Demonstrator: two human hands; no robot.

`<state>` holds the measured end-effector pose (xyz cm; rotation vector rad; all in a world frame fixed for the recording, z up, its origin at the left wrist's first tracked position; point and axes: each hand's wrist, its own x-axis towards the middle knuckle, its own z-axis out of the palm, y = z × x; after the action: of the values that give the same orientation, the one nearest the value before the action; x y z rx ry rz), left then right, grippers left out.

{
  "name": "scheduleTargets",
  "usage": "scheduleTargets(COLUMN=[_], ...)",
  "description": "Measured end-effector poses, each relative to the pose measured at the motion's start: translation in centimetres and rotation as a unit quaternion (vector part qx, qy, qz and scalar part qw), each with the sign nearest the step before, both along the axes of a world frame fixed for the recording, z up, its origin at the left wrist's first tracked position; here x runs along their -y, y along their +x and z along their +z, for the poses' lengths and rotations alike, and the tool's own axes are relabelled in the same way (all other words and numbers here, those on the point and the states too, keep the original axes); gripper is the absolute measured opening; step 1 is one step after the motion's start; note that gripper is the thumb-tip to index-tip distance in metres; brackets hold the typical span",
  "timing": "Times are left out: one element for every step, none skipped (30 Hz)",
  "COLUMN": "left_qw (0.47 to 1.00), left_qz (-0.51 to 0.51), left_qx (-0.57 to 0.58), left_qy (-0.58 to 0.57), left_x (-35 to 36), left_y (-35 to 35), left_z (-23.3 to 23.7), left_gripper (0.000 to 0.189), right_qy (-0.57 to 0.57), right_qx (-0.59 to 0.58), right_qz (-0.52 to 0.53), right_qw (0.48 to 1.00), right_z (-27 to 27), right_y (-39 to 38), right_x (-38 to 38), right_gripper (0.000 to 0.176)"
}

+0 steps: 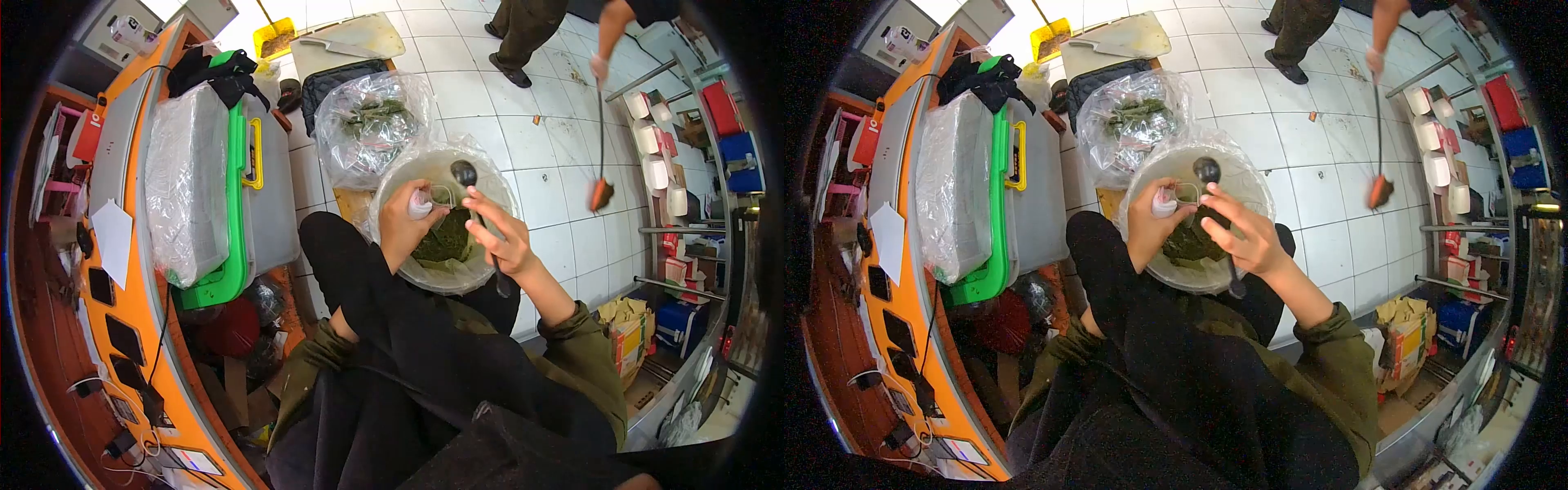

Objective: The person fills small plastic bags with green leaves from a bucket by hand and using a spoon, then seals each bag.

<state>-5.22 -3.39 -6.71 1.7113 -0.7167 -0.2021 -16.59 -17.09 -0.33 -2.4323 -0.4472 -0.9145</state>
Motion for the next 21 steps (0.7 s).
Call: scheduleTargets(left_qw=[1.000, 1.000, 1.000, 1.000, 0.999, 1.000, 0.999, 0.999, 0.998, 0.996, 0.993, 0.988, 0.987, 0.984, 0.984, 0.982, 0.981, 0.981, 0.977, 0.973, 0.976], left_qz=[-0.007, -0.009, -0.004, -0.002, -0.011, -0.014, -0.021, -0.033, -0.042, -0.050, -0.058, -0.046, -0.056, -0.063, -0.072, -0.072, -0.071, -0.075, -0.079, -0.081, -0.067], left_qx=[0.002, 0.004, 0.014, 0.026, 0.034, 0.002, -0.027, -0.015, -0.039, -0.051, -0.060, -0.118, -0.107, -0.097, -0.089, -0.108, -0.126, -0.119, -0.144, -0.169, -0.174], left_qy=[0.005, 0.003, 0.007, 0.008, -0.001, 0.005, 0.010, 0.011, -0.039, -0.054, -0.083, -0.082, -0.110, -0.136, -0.137, -0.134, -0.131, -0.132, -0.134, -0.135, -0.115], left_x=[0.0, -0.1, -0.1, 0.0, 0.0, 0.0, 0.0, -0.1, 0.2, 0.4, 0.5, 0.3, 0.3, 0.3, 0.0, -0.3, -0.5, -0.6, -0.8, -1.1, -1.3], left_y=[0.0, 0.0, -0.1, -0.1, -0.2, -0.3, -0.4, -0.3, -0.3, -0.3, -0.4, -0.6, -0.4, -0.2, -0.2, -0.2, -0.1, 0.0, -0.1, -0.2, 0.0], left_z=[0.1, 0.1, 0.0, 0.0, 0.1, 0.3, 0.3, -0.2, -1.0, -1.3, -0.5, -0.4, -1.0, -1.6, -1.4, -1.2, -1.0, -0.4, 0.3, 0.6, -0.1], left_gripper=[0.041, 0.041, 0.041, 0.040, 0.040, 0.039, 0.038, 0.037, 0.037, 0.039, 0.040, 0.042, 0.042, 0.042, 0.042, 0.042, 0.042, 0.042, 0.040, 0.038, 0.029], right_qy=[0.009, 0.017, 0.035, 0.030, 0.056, 0.080, 0.066, 0.061, 0.066, 0.150, 0.267, 0.276, 0.212, 0.151, 0.151, 0.247, 0.341, 0.341, 0.429, 0.513, 0.513], right_qx=[0.009, 0.018, -0.036, -0.031, -0.158, -0.278, -0.287, -0.264, -0.232, -0.194, -0.160, -0.109, -0.110, -0.114, -0.104, -0.142, -0.178, -0.170, -0.155, -0.140, -0.136], right_qz=[-0.015, -0.031, -0.041, -0.047, -0.036, -0.031, -0.033, -0.019, -0.030, -0.033, -0.050, -0.074, -0.121, -0.166, -0.172, -0.176, -0.174, -0.175, -0.175, -0.173, -0.173], right_qw=[1.000, 0.999, 0.998, 0.998, 0.985, 0.957, 0.955, 0.962, 0.970, 0.969, 0.949, 0.952, 0.963, 0.968, 0.968, 0.942, 0.906, 0.908, 0.872, 0.829, 0.830], right_z=[-0.1, -0.2, -0.4, -0.7, -1.0, -0.9, -0.4, -1.2, -1.0, -2.0, -2.9, -2.9, -2.1, -1.4, -1.6, -2.2, -2.8, -3.4, -4.2, -4.4, -4.6], right_y=[-0.1, -0.3, -0.8, -1.1, -1.4, -1.6, -1.6, -1.5, -1.3, -1.0, -0.7, -0.1, 0.3, 0.6, 0.7, 0.9, 1.1, 1.4, 1.7, 1.9, 2.1], right_x=[0.4, 0.8, 1.1, 1.1, 1.2, 1.4, 1.1, 1.2, 0.9, 0.6, -0.1, -0.7, -1.2, -1.8, -2.1, -2.4, -2.6, -2.7, -2.9, -3.1, -3.1], right_gripper=[0.024, 0.026, 0.035, 0.035, 0.042, 0.049, 0.060, 0.064, 0.059, 0.049, 0.037, 0.029, 0.025, 0.022, 0.022, 0.018, 0.016, 0.016, 0.012, 0.010, 0.010])
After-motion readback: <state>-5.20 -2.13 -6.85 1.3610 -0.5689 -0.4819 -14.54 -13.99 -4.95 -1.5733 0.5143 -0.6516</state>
